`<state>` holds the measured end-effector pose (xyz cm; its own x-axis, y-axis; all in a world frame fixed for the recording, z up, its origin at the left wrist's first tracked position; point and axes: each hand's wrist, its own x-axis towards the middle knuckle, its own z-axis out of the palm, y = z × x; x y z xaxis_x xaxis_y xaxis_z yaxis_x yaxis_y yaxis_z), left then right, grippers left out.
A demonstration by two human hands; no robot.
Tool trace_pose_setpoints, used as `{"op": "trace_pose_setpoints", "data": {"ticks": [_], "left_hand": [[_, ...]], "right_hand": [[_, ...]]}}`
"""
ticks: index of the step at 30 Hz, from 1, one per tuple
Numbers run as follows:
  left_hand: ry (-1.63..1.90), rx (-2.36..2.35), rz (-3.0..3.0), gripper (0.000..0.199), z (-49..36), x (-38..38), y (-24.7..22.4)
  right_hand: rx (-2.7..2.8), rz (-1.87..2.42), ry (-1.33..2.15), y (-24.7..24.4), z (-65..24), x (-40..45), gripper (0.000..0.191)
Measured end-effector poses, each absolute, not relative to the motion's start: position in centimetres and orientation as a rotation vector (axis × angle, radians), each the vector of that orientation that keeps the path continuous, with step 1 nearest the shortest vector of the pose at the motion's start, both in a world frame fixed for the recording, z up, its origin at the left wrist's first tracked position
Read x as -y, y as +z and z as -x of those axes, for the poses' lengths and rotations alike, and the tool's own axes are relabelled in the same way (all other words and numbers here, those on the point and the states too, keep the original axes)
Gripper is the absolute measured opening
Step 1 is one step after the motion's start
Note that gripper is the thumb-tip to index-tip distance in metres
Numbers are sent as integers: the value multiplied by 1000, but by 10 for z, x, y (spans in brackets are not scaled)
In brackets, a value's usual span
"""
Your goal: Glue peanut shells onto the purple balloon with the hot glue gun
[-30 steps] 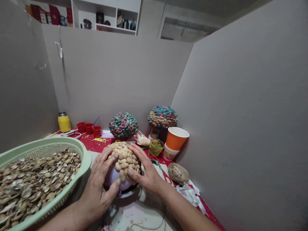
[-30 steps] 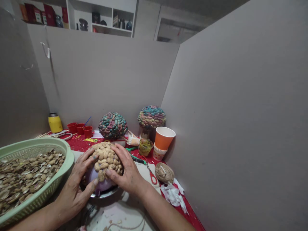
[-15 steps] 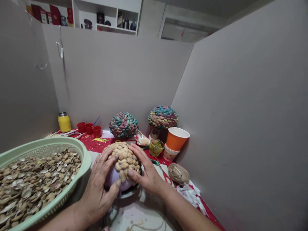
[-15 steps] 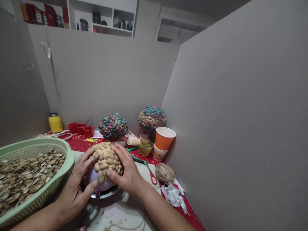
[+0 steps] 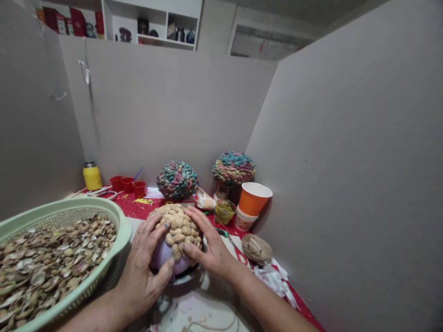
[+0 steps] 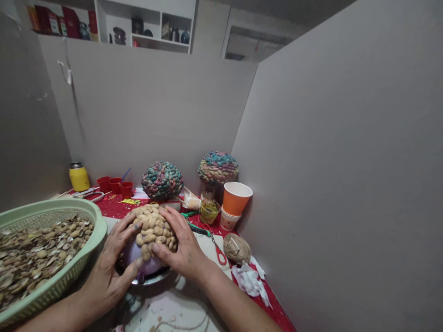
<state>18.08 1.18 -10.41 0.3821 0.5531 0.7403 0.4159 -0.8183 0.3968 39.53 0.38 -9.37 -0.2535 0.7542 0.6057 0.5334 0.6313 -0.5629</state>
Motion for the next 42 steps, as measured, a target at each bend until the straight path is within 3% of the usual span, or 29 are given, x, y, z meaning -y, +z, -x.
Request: {"op": "trace_pose_setpoints", "data": {"ticks": [42], "left_hand": [[1485,-930,-2318,54,-175,-11,-108]], "right_hand": [[1938,1018,316,-93,-396,-3,65]]}}
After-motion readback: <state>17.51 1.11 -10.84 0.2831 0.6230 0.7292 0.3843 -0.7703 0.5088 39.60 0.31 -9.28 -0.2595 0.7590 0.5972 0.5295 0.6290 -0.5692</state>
